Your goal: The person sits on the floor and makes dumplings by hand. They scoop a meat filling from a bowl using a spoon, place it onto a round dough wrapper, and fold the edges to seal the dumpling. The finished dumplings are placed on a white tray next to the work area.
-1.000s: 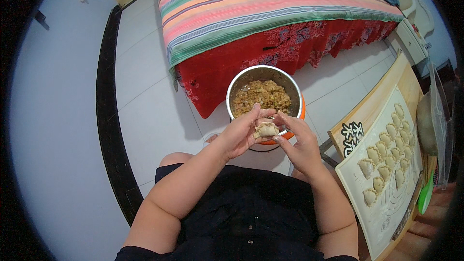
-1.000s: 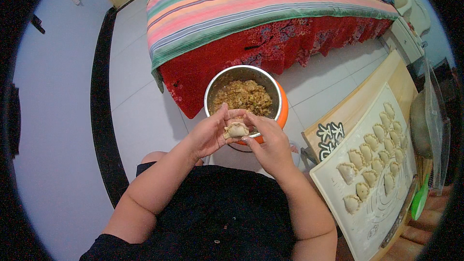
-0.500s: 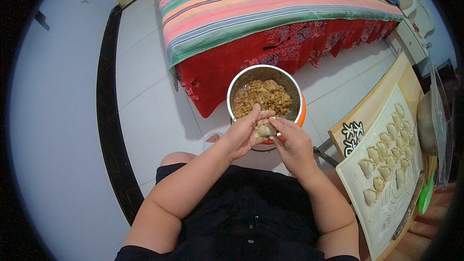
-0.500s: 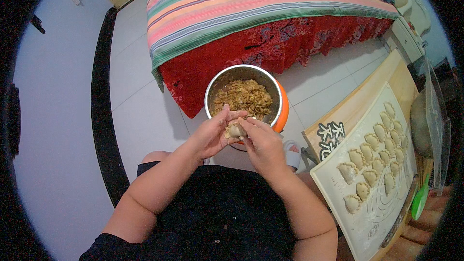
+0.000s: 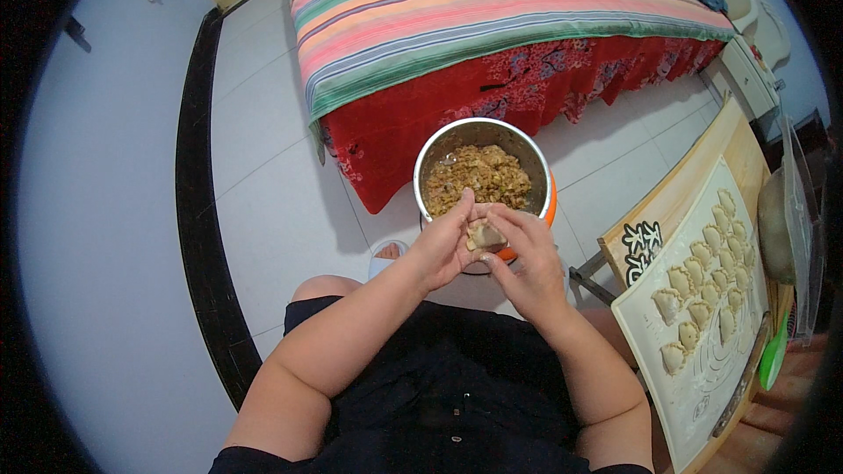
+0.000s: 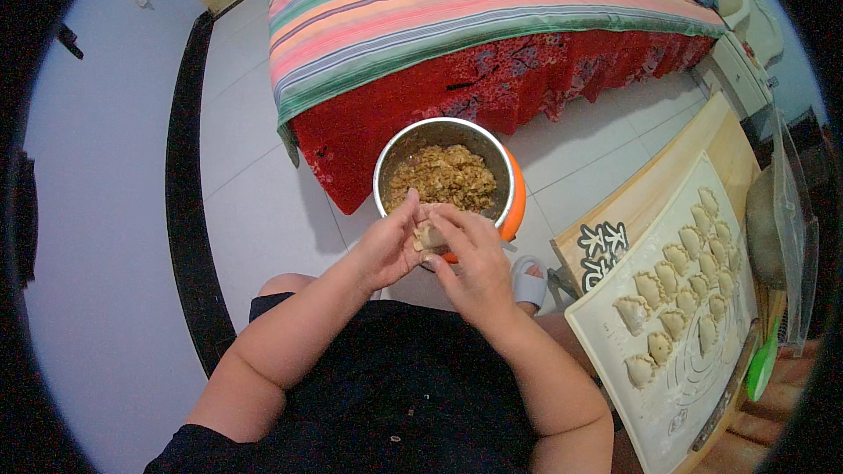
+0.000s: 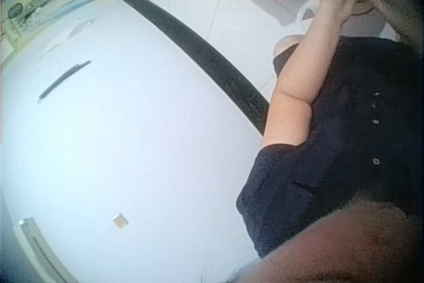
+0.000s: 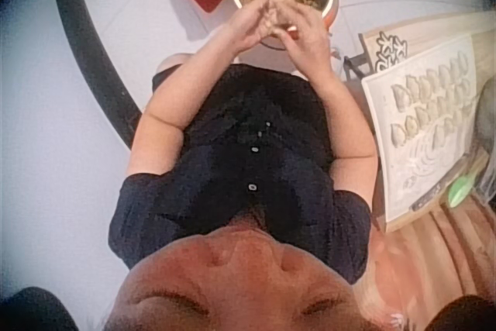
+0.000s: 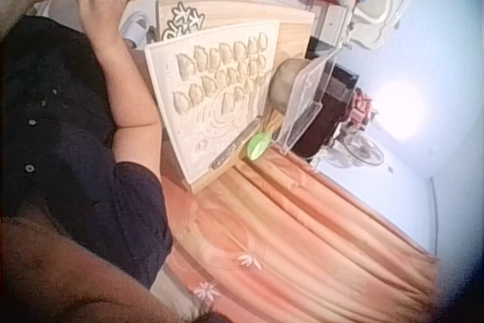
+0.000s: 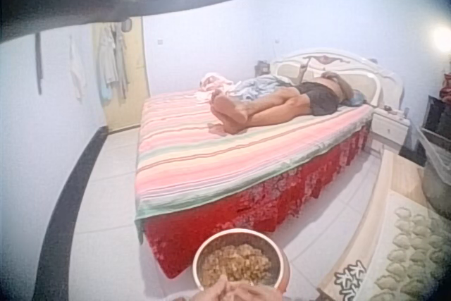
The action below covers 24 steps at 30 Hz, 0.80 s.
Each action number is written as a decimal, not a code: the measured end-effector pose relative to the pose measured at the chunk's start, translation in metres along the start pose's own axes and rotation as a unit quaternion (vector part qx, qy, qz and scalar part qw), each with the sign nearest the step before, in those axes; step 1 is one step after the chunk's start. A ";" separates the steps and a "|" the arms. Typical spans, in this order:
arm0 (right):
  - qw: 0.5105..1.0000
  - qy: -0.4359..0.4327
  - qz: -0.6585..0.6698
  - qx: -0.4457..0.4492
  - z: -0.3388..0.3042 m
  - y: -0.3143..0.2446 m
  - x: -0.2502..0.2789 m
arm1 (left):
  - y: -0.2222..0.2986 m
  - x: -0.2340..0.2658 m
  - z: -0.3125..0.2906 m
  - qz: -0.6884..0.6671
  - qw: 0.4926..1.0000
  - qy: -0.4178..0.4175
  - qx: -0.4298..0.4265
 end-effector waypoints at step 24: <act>0.995 0.074 0.021 -0.070 0.004 0.009 0.003 | 0.009 -0.040 -0.015 -0.049 0.991 -0.080 -0.091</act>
Point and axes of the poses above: each hand's wrist, its own z-axis towards the middle knuckle, its own x-axis out of the back of the hand, y = z × x, the point moved 5 cm from there along z, towards the middle knuckle, and after that the axes turned 15 degrees about -x, right-handed, at the moved point
